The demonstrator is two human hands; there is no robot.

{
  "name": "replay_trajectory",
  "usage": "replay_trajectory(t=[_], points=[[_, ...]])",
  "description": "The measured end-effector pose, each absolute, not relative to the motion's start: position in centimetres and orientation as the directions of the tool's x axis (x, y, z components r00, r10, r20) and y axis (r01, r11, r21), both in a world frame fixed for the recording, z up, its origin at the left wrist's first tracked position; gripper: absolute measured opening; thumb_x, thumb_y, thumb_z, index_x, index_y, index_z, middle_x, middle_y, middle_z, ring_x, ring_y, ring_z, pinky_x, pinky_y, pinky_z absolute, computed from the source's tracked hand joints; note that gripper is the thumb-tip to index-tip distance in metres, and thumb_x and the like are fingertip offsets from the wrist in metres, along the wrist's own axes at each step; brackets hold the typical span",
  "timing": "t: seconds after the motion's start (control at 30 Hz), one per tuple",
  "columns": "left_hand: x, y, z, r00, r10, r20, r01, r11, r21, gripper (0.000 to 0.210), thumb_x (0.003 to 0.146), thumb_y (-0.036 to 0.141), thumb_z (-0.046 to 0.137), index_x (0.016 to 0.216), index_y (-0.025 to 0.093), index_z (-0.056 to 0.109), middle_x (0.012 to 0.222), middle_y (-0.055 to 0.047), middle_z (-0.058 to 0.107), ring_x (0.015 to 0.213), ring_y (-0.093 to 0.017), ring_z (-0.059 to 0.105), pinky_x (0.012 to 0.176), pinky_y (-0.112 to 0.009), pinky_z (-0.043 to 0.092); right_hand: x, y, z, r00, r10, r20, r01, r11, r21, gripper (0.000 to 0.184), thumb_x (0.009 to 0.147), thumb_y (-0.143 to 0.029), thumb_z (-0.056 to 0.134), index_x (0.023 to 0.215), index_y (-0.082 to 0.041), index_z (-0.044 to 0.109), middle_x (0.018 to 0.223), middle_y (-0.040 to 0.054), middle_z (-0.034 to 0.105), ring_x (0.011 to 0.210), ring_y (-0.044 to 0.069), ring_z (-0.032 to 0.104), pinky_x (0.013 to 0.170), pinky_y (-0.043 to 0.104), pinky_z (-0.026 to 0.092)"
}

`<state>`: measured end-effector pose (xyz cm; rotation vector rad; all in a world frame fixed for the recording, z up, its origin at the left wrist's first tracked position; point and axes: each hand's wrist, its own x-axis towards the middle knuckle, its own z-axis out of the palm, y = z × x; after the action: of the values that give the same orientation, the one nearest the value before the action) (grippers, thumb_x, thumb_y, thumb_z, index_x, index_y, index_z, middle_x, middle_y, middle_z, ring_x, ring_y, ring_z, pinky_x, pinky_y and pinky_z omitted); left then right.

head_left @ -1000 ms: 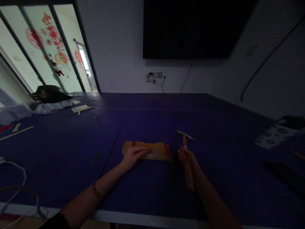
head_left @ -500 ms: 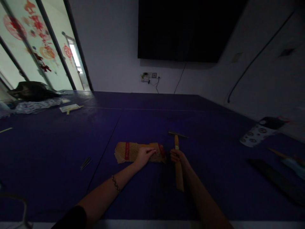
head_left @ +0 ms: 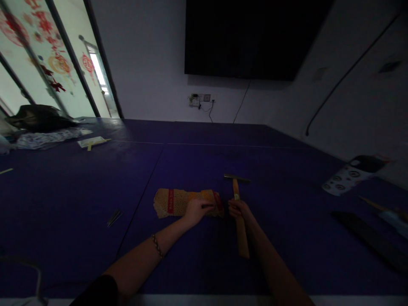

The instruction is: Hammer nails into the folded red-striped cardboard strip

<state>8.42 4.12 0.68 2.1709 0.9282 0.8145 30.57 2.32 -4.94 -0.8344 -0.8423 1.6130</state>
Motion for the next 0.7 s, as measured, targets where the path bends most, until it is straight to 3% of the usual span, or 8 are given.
replay_trajectory(t=[0.43, 0.7], points=[[8.69, 4.44, -0.04, 0.598, 0.705, 0.38, 0.395, -0.673, 0.626, 0.011, 0.075, 0.024, 0.061, 0.078, 0.018, 0.07, 0.076, -0.003, 0.069, 0.076, -0.016, 0.061, 0.072, -0.026, 0.043, 31.13, 2.57, -5.46, -0.227, 0.971, -0.078, -0.485, -0.182, -0.855, 0.019, 0.085, -0.027, 0.049, 0.076, -0.012, 0.055, 0.056, -0.0076, 0.05, 0.037, 0.002, 0.042, 0.035, 0.015, 0.037], [8.43, 4.24, 0.3, 0.577, 0.716, 0.393, 0.386, -0.663, 0.642, 0.009, 0.073, 0.022, 0.063, 0.069, 0.017, 0.069, 0.064, -0.002, 0.066, 0.067, -0.015, 0.059, 0.065, -0.025, 0.042, 31.3, 2.76, -5.61, -0.246, 0.965, -0.087, -0.486, -0.201, -0.85, 0.018, 0.086, -0.028, 0.048, 0.081, -0.012, 0.055, 0.061, -0.0057, 0.053, 0.041, 0.003, 0.045, 0.037, 0.016, 0.039]])
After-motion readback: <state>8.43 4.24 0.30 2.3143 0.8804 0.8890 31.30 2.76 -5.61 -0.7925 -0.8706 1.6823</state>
